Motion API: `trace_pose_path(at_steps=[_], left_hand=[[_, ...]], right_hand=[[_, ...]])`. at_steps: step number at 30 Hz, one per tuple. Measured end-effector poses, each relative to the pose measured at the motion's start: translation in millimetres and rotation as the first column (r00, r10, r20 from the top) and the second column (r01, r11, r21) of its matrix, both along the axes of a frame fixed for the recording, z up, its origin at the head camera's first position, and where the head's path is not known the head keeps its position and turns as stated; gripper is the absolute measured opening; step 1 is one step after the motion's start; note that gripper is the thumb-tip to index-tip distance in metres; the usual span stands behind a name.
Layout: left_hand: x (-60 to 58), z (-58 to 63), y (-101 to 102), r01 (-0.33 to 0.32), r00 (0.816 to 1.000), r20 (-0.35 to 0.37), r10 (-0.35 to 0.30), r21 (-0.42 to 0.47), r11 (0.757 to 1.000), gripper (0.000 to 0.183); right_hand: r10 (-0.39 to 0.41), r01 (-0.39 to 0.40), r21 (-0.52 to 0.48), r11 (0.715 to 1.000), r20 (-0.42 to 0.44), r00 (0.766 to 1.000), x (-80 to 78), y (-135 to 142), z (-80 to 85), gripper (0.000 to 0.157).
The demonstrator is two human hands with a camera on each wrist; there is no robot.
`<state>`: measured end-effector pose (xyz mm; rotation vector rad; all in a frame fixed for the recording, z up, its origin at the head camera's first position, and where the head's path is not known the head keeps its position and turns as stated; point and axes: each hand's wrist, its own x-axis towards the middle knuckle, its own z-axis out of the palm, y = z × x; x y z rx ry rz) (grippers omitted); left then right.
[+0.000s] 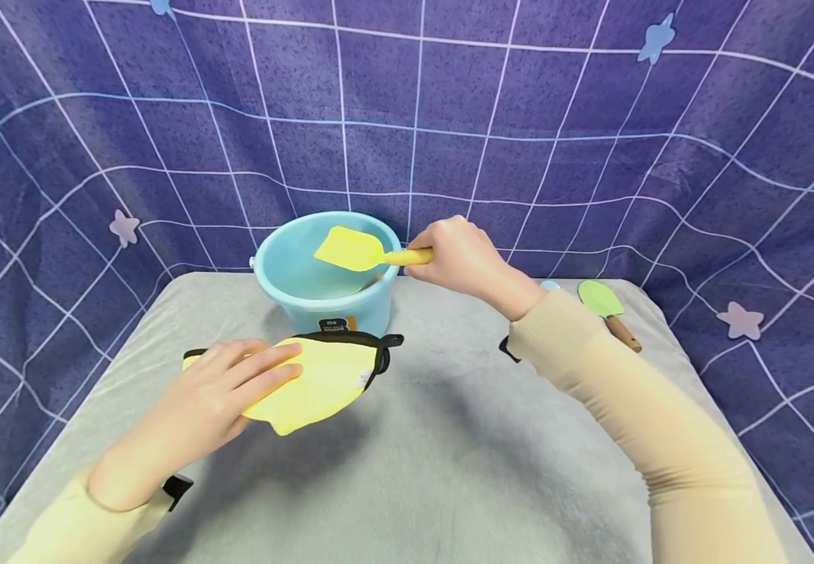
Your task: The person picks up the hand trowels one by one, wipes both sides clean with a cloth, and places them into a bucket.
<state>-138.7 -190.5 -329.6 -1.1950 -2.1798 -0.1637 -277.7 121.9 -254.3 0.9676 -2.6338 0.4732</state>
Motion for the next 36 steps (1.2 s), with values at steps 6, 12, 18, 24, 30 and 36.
trace_pose_path(at_steps=[6,12,18,24,30,36], left_hand=[[-9.8,-4.7,-1,-0.022,1.0,-0.009,0.022,-0.062,0.998,0.045],[-14.4,-7.8,-3,-0.035,0.999,0.0,0.035,-0.106,0.994,0.045],[-19.8,-13.2,-6,-0.05,0.999,-0.003,0.05,-0.131,0.99,0.049],[-25.8,-17.5,-11,-0.07,0.997,0.01,0.072,-0.152,0.986,0.052],[-32.3,-22.2,-16,-0.082,0.996,0.013,0.085,-0.161,0.984,0.051],[-38.5,-27.9,-20,-0.092,0.995,0.022,0.097,-0.159,0.983,0.049]], right_hand=[[-0.038,0.035,0.055,0.998,0.044,0.998,-14.6,-15,-0.7,0.021],[-0.056,0.044,0.115,0.992,0.105,0.993,-24.4,-30,-4.2,0.023],[-0.037,0.014,0.151,0.988,0.151,0.988,-32.3,-46,-8.2,0.021],[-0.007,-0.034,0.199,0.979,0.201,0.98,-40.8,-58,-10.6,0.023],[0.008,-0.066,0.242,0.968,0.231,0.973,-46.9,-74,-13.1,0.023],[-0.007,-0.055,0.266,0.962,0.23,0.973,-53.9,-87,-21.5,0.02]])
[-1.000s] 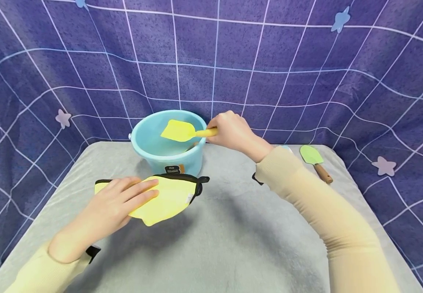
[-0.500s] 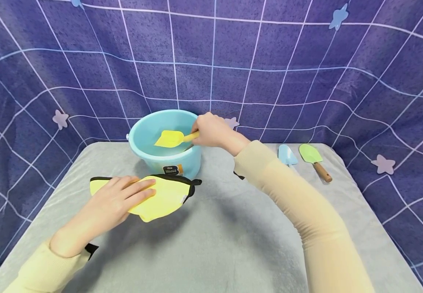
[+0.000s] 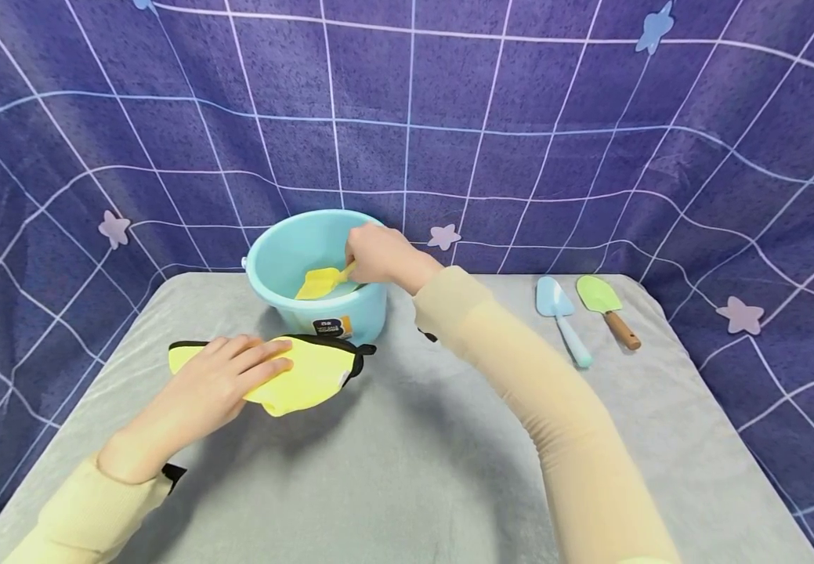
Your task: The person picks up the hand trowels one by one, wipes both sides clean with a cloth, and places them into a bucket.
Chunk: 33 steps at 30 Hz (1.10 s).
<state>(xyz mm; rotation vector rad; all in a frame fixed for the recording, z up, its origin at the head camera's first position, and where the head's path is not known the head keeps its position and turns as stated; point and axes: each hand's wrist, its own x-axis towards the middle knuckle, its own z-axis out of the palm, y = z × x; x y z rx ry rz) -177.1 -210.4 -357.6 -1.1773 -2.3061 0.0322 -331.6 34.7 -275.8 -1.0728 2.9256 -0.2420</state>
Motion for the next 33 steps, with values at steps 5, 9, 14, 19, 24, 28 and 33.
trace_pose_path(at_steps=[5,9,14,19,24,28,33], left_hand=[[-2.5,-3.5,-4,-0.009,1.0,0.004,0.009,-0.003,1.0,0.05],[-4.6,-7.2,-5,-0.014,1.0,0.007,0.014,-0.002,1.0,0.048],[-5.5,-9.3,-6,-0.019,1.0,0.013,0.019,-0.001,1.0,0.048],[-5.7,-10.6,-8,-0.02,1.0,0.021,0.02,0.005,1.0,0.049],[-6.4,-11.6,-6,-0.024,0.999,0.029,0.024,0.001,1.0,0.047],[-7.0,-11.7,-6,-0.025,0.999,0.034,0.025,-0.002,1.0,0.048],[-6.6,-11.6,-5,-0.027,0.999,0.042,0.027,-0.003,1.0,0.049]], right_hand=[[-0.001,0.001,0.022,1.0,-0.013,1.0,-4.7,-8,-9.2,0.018],[0.011,-0.01,0.043,0.999,-0.024,1.0,-8.0,-11,-16.5,0.016],[0.009,-0.008,0.066,0.998,-0.018,1.0,-11.2,-16,-20.2,0.013],[0.02,-0.02,0.075,0.997,0.001,1.0,-14.6,-22,-21.2,0.012],[0.017,-0.017,0.09,0.996,0.008,1.0,-19.1,-26,-26.5,0.023],[0.003,-0.005,0.138,0.99,0.013,1.0,-22.1,-29,-31.0,0.037],[0.004,-0.008,0.169,0.986,0.021,1.0,-23.7,-32,-33.2,0.041]])
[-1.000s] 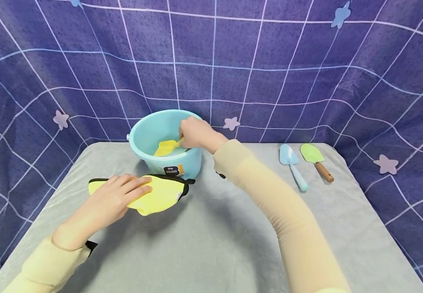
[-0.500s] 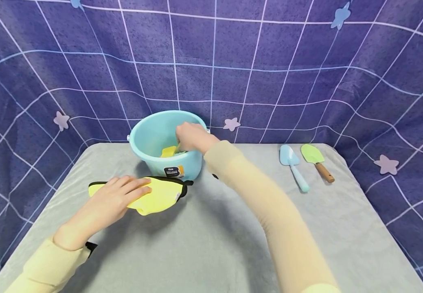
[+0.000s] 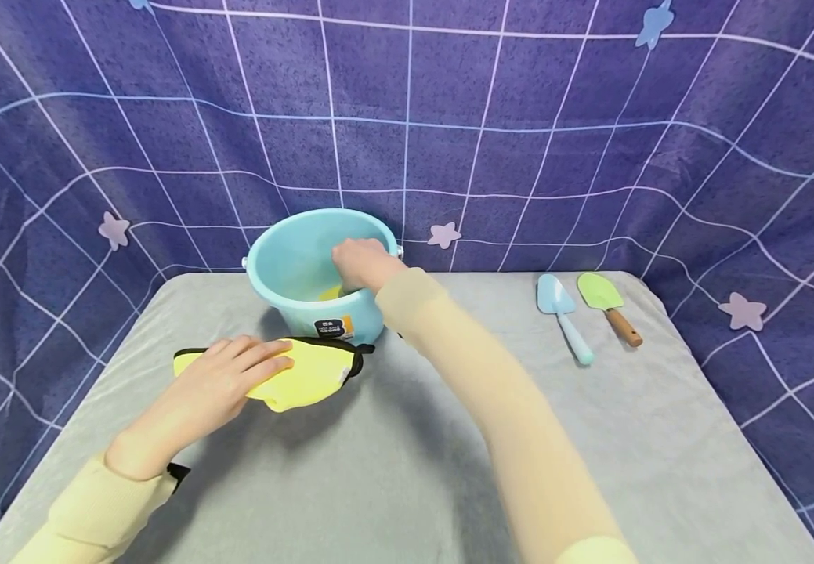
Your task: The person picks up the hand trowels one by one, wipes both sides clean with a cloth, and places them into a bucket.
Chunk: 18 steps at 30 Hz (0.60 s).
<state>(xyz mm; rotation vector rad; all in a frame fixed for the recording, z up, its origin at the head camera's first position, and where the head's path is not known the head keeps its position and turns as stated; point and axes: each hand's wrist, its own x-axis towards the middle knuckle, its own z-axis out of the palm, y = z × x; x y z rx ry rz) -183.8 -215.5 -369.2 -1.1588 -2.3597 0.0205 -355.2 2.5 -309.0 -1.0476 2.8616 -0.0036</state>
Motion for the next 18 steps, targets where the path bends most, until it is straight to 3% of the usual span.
trace_pose_path(at_steps=[14,18], left_hand=[[-1.0,1.0,2,0.006,1.0,0.016,-0.006,-0.002,1.0,0.05],[-0.8,1.4,2,0.008,1.0,0.017,-0.008,0.001,1.0,0.051]], right_hand=[[-0.021,0.021,-0.001,1.0,-0.004,1.0,3.7,5,8.2,0.047],[0.004,-0.006,-0.054,0.999,-0.027,1.0,7.3,11,17.6,0.029]])
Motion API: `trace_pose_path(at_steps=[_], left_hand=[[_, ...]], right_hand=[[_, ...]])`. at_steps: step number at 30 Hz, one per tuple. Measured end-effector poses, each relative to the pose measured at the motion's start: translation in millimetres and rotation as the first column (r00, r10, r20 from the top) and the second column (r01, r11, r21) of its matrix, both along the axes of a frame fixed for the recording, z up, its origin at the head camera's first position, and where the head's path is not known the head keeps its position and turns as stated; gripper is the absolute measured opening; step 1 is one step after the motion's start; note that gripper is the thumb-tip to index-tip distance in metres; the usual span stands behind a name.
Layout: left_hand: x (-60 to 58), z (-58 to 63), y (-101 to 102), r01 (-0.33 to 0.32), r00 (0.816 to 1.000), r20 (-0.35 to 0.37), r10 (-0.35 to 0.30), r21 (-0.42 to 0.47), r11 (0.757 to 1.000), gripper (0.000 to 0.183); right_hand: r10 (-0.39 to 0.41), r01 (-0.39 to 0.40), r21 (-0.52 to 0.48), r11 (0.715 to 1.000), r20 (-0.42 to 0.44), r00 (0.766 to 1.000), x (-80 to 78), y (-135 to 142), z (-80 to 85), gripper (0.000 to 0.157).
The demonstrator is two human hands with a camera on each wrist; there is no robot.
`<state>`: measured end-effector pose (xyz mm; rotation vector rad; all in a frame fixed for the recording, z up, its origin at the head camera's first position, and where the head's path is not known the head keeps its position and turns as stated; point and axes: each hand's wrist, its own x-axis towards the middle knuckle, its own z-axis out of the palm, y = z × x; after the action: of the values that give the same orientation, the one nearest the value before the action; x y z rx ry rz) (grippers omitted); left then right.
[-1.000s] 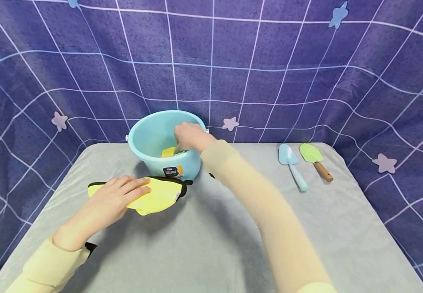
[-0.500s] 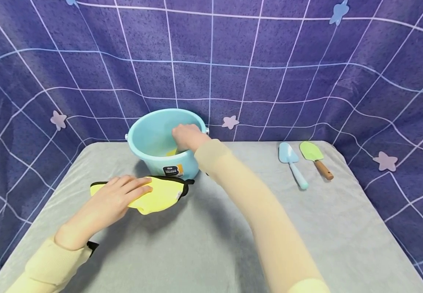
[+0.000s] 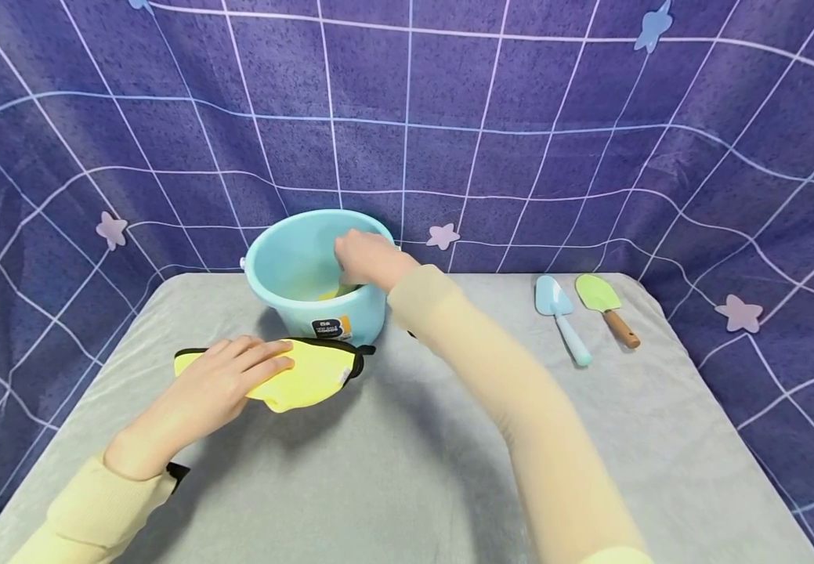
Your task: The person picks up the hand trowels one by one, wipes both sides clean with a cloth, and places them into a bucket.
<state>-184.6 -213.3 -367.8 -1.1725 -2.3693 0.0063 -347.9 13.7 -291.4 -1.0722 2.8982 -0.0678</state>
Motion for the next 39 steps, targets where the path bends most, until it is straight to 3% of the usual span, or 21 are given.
trace_pose_path(at_steps=[3,7,15,24,30,39], left_hand=[[-0.2,0.8,1,0.01,1.0,-0.009,-0.01,0.009,1.0,0.051],[-0.6,1.0,2,0.02,1.0,-0.016,-0.019,0.018,1.0,0.052],[1.1,4.4,5,0.021,1.0,-0.006,-0.021,0.007,1.0,0.05],[3.5,7.5,8,0.027,1.0,-0.01,-0.027,0.013,1.0,0.05],[3.8,9.8,10,0.052,0.998,-0.032,-0.051,0.026,0.998,0.053],[8.3,10.1,15,0.078,0.997,-0.033,-0.077,0.042,0.996,0.051]], right_hand=[[0.03,-0.03,-0.029,0.999,-0.019,0.999,4.6,8,8.5,0.01],[0.075,-0.078,-0.069,0.995,-0.039,0.996,12.8,20,20.2,0.021],[0.165,-0.184,-0.181,0.966,-0.117,0.979,31.8,55,40.8,0.015],[0.077,-0.11,-0.157,0.982,-0.199,0.977,55.8,96,58.9,0.014],[0.006,-0.051,-0.192,0.98,-0.227,0.974,68.1,126,56.6,0.016],[-0.009,-0.085,-0.284,0.955,-0.313,0.95,81.7,162,28.4,0.01]])
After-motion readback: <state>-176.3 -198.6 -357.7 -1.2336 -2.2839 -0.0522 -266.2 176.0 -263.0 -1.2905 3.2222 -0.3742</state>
